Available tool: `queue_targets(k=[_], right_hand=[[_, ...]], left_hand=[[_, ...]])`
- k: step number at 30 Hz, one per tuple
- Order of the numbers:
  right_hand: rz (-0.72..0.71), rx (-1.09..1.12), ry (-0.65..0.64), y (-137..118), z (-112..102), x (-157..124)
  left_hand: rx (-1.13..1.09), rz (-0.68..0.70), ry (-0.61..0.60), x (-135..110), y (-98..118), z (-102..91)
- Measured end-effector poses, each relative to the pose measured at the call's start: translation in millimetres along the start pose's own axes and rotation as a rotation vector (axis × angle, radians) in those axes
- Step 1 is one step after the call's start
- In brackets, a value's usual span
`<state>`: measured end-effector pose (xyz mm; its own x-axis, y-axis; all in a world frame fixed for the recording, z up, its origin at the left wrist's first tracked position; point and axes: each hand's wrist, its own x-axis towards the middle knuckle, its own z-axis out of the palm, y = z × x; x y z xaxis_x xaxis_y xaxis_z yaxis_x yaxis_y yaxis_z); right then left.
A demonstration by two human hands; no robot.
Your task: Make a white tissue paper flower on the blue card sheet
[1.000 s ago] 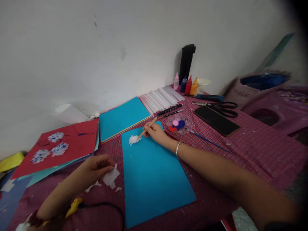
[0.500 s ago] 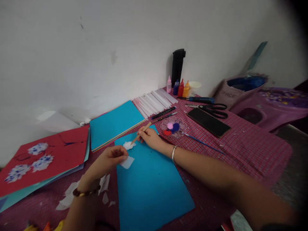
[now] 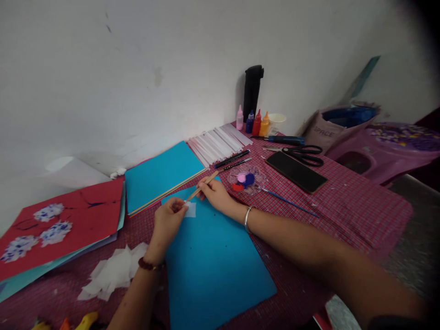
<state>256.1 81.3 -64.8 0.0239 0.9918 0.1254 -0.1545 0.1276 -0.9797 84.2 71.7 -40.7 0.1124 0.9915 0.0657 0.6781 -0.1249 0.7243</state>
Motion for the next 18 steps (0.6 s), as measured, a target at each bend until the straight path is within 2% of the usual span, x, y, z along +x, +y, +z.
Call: queue_targets(k=[3,9,15,18], right_hand=[[-0.045,0.057,0.075,-6.6,-3.8,-4.6],[-0.015,-0.078,-0.098,-2.6,-2.1,-10.9],[-0.072,-0.194,-0.104,6.3,-1.0,-9.7],[-0.078,-0.228,-0.112,6.0,-1.8,-9.3]], left_hand=[[-0.016,0.008,-0.014,1.8,-2.8,-0.5],[0.020,0.012,-0.030,2.5,-2.3,0.9],[0.009,0.015,-0.027,2.5,-4.0,2.9],[0.014,0.052,0.034,3.9,-6.9,0.9]])
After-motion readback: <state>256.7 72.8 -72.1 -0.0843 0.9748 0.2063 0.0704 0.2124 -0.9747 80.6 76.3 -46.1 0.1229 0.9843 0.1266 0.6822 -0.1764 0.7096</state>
